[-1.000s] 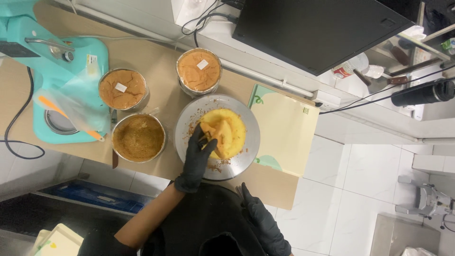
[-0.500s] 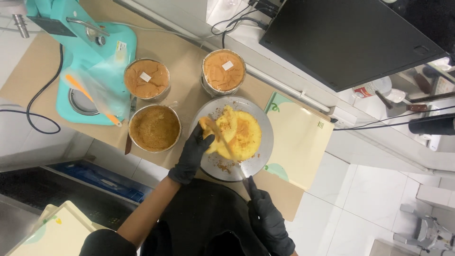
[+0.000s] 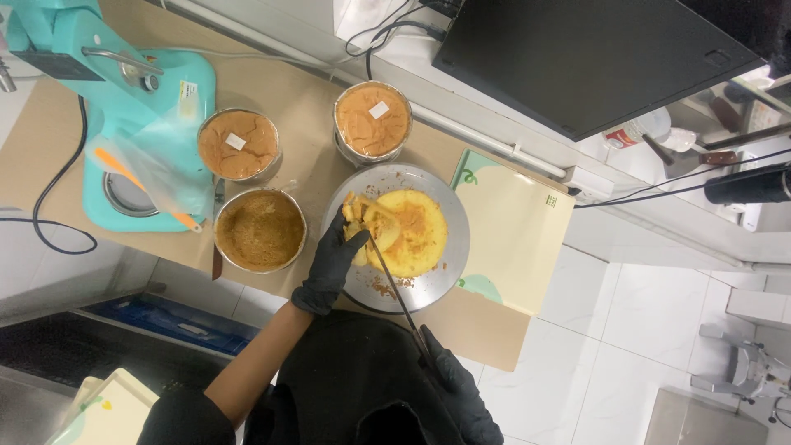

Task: Slicing sponge cakes into layers on a turntable using a knife.

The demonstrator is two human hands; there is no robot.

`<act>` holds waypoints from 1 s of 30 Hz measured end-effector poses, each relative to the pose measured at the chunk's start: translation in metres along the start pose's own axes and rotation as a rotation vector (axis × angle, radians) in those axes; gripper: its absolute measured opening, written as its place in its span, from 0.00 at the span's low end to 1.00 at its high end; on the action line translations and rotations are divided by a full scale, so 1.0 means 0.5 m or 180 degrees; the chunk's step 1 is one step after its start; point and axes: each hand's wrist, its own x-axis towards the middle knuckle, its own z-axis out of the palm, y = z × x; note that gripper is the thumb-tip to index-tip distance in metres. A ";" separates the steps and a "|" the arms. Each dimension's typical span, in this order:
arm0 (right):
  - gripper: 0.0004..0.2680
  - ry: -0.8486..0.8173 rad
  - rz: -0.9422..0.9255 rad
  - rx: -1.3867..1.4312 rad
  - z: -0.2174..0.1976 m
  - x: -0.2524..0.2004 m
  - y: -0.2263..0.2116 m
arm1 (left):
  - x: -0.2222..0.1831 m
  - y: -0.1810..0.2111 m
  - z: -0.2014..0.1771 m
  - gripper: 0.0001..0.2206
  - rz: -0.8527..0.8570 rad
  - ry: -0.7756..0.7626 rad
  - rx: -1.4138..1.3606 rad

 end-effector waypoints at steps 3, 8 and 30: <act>0.25 0.0089 -0.0064 -0.0782 -0.024 -0.002 -0.004 | 0.004 -0.015 -0.014 0.31 -0.0236 0.0121 0.0013; 0.26 0.0374 -0.0246 -0.1536 -0.043 0.010 -0.016 | 0.017 -0.053 -0.027 0.33 -0.0146 0.0069 -0.0372; 0.20 -0.0499 0.0761 0.1745 -0.002 0.053 0.011 | -0.004 0.013 -0.082 0.22 0.0230 0.0702 -0.0311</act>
